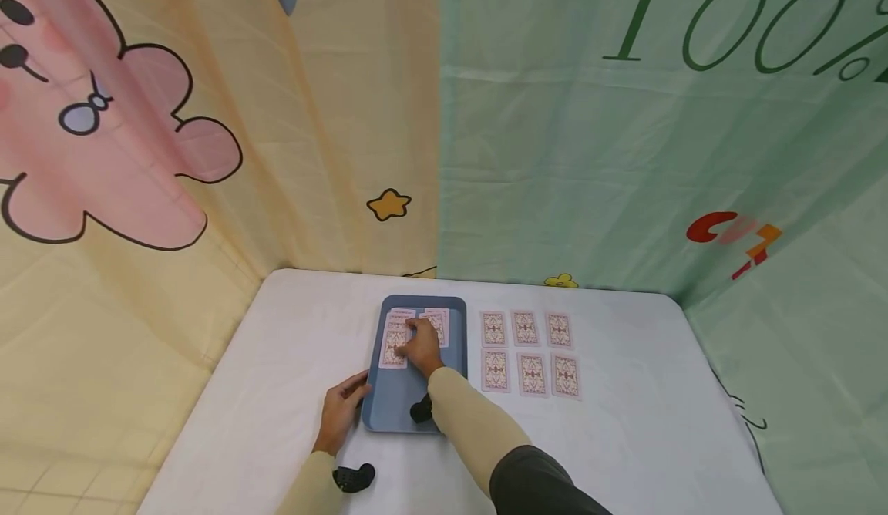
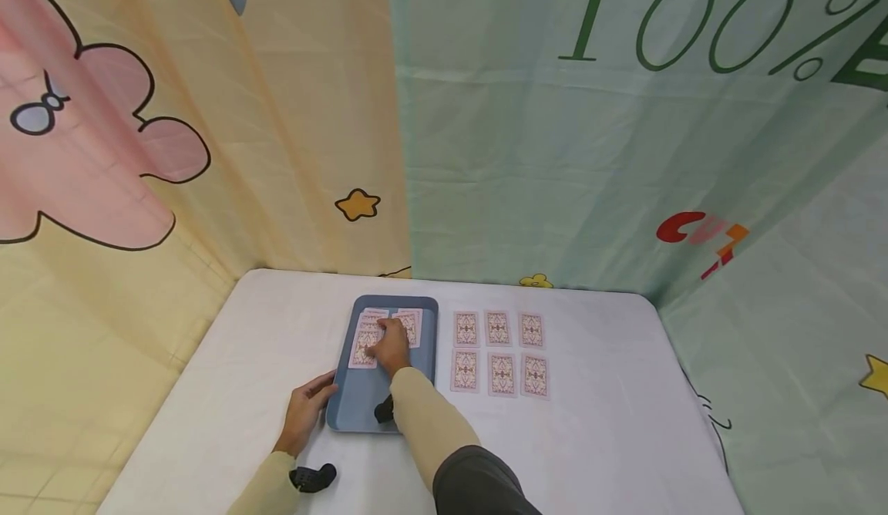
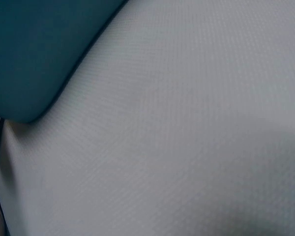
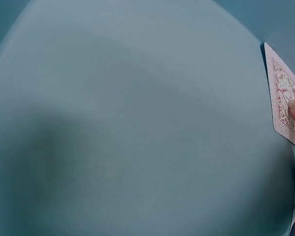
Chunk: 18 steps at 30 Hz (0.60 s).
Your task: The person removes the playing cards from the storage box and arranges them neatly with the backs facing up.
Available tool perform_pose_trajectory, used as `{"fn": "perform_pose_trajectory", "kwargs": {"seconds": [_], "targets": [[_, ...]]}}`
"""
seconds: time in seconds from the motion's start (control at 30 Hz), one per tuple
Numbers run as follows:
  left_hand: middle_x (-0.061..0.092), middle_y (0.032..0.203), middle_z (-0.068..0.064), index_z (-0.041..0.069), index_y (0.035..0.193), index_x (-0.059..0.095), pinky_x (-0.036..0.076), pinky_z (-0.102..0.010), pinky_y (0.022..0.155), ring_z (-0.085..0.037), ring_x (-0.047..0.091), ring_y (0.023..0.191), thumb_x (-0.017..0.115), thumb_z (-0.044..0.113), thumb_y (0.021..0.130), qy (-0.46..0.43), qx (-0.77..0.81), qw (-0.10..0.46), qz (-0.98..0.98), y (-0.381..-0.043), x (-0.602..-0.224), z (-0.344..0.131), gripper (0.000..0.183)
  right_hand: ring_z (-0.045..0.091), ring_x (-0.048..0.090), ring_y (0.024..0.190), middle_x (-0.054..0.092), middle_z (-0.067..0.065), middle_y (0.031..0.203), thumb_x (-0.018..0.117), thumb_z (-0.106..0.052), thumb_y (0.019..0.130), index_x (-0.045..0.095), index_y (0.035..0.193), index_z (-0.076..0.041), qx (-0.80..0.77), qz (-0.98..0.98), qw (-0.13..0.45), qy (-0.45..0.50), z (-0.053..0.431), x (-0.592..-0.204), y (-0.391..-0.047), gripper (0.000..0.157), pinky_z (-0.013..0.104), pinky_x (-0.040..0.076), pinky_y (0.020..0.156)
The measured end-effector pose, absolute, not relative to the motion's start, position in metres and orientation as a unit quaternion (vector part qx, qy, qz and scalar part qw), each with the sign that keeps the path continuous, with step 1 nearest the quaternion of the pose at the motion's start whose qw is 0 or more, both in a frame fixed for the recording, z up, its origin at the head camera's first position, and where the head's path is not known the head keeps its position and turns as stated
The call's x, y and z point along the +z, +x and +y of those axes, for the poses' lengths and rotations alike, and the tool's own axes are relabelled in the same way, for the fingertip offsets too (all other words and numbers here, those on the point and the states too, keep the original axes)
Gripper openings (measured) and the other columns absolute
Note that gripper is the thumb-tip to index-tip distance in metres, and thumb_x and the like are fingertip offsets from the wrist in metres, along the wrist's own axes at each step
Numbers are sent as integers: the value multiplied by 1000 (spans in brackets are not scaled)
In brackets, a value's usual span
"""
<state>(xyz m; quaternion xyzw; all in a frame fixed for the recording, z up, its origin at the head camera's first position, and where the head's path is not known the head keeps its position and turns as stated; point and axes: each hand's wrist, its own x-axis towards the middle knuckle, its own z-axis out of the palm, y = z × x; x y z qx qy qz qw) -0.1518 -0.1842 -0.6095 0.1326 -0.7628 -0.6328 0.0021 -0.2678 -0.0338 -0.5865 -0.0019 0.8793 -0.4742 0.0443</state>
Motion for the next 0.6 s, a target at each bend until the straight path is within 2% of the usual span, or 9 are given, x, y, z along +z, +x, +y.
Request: {"fn": "perform_pose_trajectory", "kwargs": {"seconds": [0.3, 0.6], "targets": [[60, 128, -21, -4, 126, 60, 48, -41, 97, -33, 56, 119, 61, 8, 92, 140, -631, 0, -763, -153, -609, -184, 36, 24, 56, 101, 61, 13, 114, 86, -3, 67, 62, 124, 1, -457, 887, 63, -5, -35, -586, -267, 62, 41, 47, 99], [60, 128, -21, -4, 126, 61, 49, -36, 94, -32, 56, 119, 62, 8, 92, 143, -633, 2, -761, -155, -612, -184, 36, 20, 54, 87, 60, 9, 99, 85, -4, 69, 68, 112, 3, -462, 885, 58, -13, -34, -578, -261, 47, 37, 52, 83]]}}
